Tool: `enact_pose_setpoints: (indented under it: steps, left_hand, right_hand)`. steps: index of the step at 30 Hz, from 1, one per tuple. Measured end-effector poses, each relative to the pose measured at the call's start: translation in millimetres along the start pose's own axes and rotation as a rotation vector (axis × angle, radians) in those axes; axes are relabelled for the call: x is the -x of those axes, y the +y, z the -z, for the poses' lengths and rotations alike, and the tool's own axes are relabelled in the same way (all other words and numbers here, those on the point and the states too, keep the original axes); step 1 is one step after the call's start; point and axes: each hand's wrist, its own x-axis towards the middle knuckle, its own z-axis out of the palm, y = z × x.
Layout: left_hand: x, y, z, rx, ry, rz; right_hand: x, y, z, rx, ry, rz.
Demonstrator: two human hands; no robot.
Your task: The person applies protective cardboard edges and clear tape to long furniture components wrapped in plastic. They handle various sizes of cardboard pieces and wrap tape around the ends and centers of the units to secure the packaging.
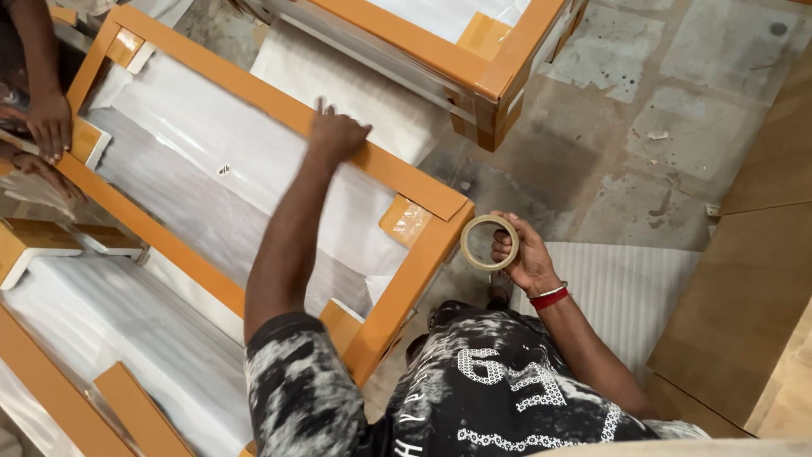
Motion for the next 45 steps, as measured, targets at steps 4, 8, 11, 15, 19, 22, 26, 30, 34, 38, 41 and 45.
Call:
enact_pose_setpoints:
  steps: [4, 8, 11, 15, 19, 22, 26, 30, 34, 38, 41, 45]
  left_hand:
    - [14, 109, 20, 0.386, 0.467, -0.428]
    - [56, 185, 64, 0.624, 0.251, -0.262]
    - [44, 186, 55, 0.552, 0.234, -0.171]
    - [39, 192, 44, 0.578, 0.309, -0.196]
    - [46, 180, 28, 0.589, 0.318, -0.341]
    - [52, 168, 29, 0.540, 0.326, -0.502]
    - [46, 170, 33, 0.351, 0.188, -0.559]
    - [30, 178, 21, 0.272, 0.058, -0.489]
    - [32, 179, 23, 0.248, 0.015, -0.458]
    - [32, 177, 13, 0.318, 0.153, -0.574]
    - [31, 157, 13, 0.408, 0.293, -0.718]
    - [45, 138, 26, 0.489, 0.203, -0.684]
  right_hand:
    - [-3, -1, 1, -0.012, -0.029, 0.002]
    - [-4, 3, 8, -0.024, 0.015, -0.030]
    - [-7, 6, 8, 0.007, 0.090, -0.001]
    - [-7, 5, 9, -0.028, 0.035, 0.039]
    - [-3, 8, 12, -0.016, 0.085, 0.107]
    - [-14, -2, 25, -0.025, 0.008, 0.080]
    - [-15, -13, 34, 0.036, -0.020, 0.011]
    - [3, -8, 13, 0.105, 0.070, 0.032]
    - [12, 14, 18, 0.087, 0.053, 0.043]
    - [18, 49, 13, 0.048, 0.072, 0.040]
    - [22, 67, -5, -0.038, 0.068, 0.056]
    - [17, 80, -7, -0.031, 0.052, 0.092]
